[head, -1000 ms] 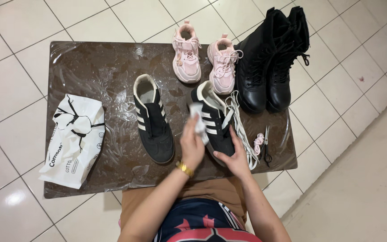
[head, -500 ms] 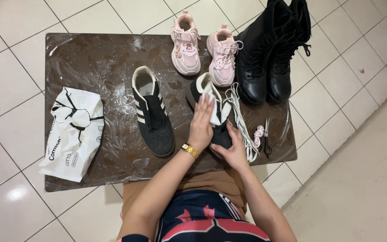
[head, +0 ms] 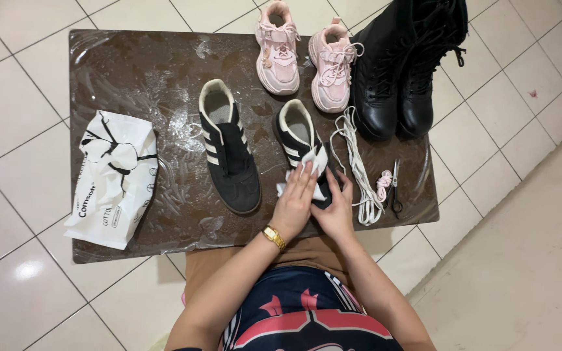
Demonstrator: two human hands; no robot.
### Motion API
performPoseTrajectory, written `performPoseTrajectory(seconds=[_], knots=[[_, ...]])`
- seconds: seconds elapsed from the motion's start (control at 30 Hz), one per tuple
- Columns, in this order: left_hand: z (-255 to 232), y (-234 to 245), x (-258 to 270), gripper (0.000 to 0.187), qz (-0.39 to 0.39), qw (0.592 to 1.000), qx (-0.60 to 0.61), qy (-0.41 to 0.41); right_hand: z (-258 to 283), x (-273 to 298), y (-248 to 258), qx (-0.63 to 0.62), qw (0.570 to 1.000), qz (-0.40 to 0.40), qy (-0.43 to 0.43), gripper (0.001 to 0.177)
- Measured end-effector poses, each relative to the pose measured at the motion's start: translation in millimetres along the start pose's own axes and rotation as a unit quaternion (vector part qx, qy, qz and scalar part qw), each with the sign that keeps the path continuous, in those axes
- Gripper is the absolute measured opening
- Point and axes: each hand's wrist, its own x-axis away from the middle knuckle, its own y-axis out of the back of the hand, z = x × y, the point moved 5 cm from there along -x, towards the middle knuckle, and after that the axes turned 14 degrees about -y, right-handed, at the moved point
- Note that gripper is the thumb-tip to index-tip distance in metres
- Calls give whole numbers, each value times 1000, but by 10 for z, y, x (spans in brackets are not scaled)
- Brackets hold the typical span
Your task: The person wipes a pair of black sneakers with white stripes using a white wipe. They clean the exterior and interior of both shoes, turning them over to reach different areas. The laces remain removed and lie on the table throughout the clip.
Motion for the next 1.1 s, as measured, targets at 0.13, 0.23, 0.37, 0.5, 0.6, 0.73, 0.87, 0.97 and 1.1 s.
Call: performPoseTrajectory(seconds=[0.13, 0.23, 0.37, 0.5, 0.6, 0.73, 0.87, 0.97, 1.1], knots=[[-135, 70, 94, 59, 24, 1000, 12, -14, 47, 63, -99, -4, 1000, -5, -28, 90], [-105, 184, 52, 56, 16, 998, 56, 21, 69, 90, -174, -37, 999, 9, -33, 90], [-42, 500, -39, 46, -79, 976, 161, 124, 41, 178, -213, -56, 993, 102, -27, 87], [-231, 720, -134, 46, -189, 938, 250, 146, -1, 276, -38, -192, 966, 172, 12, 66], [-398, 607, -242, 46, -182, 926, 300, 143, -211, 369, 32, -478, 835, 220, -160, 78], [-472, 385, -283, 47, -86, 958, 252, 103, -347, 411, 145, -435, 879, 183, -68, 56], [-302, 258, -390, 54, -34, 979, 187, 69, -566, 126, 167, -372, 913, 115, -121, 38], [-203, 192, -431, 56, -40, 993, 96, 48, -613, -12, 128, -245, 961, 28, -126, 35], [-19, 110, -436, 72, 8, 991, -38, 128, -258, 15, -202, -64, 996, -33, 58, 41]])
